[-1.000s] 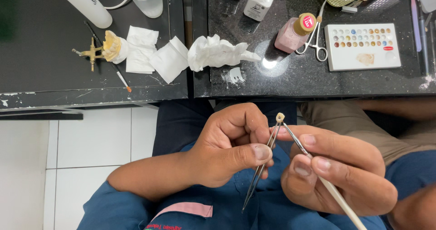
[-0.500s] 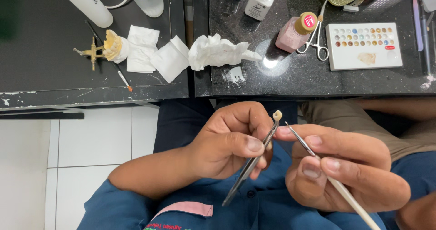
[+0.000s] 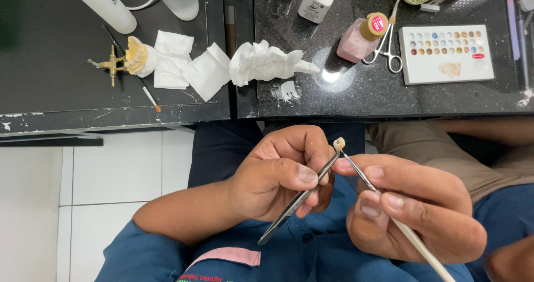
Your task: The person uses tweezers and a fine brush to apply material to a small dental prosthesis, then moves to a grinding machine to smooth the surface. The person holds the prosthesis with tweezers and presses it against the rotating grinding wheel.
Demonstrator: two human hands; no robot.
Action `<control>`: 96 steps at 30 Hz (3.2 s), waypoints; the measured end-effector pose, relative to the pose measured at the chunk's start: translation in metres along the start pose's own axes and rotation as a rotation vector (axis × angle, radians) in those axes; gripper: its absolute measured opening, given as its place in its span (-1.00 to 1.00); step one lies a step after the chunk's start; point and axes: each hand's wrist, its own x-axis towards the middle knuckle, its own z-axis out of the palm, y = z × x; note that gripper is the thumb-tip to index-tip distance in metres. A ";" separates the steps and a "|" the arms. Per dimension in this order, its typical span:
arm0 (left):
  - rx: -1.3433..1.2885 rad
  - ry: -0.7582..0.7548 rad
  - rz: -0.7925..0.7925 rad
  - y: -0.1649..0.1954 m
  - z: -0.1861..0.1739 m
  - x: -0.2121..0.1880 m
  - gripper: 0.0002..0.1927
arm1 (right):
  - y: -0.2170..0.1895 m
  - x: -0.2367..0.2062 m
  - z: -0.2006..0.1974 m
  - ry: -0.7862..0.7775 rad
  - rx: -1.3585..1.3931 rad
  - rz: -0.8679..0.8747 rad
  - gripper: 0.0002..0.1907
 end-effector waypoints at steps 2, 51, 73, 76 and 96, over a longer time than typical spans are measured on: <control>0.001 -0.004 -0.002 0.001 0.001 0.000 -0.93 | -0.001 0.000 -0.002 -0.021 0.002 -0.003 -0.68; -0.191 -0.338 -0.246 -0.005 -0.029 0.013 -0.86 | -0.004 0.024 -0.024 -0.216 0.532 0.300 -0.83; -0.140 -0.351 -0.242 -0.004 -0.026 0.016 -0.85 | -0.004 0.019 -0.027 -0.157 0.539 0.285 -0.83; -0.135 -0.342 -0.243 -0.004 -0.025 0.016 -0.85 | -0.004 0.017 -0.028 -0.161 0.518 0.282 -0.84; -0.133 -0.324 -0.246 -0.005 -0.024 0.016 -0.85 | -0.002 0.021 -0.027 -0.206 0.487 0.218 -0.84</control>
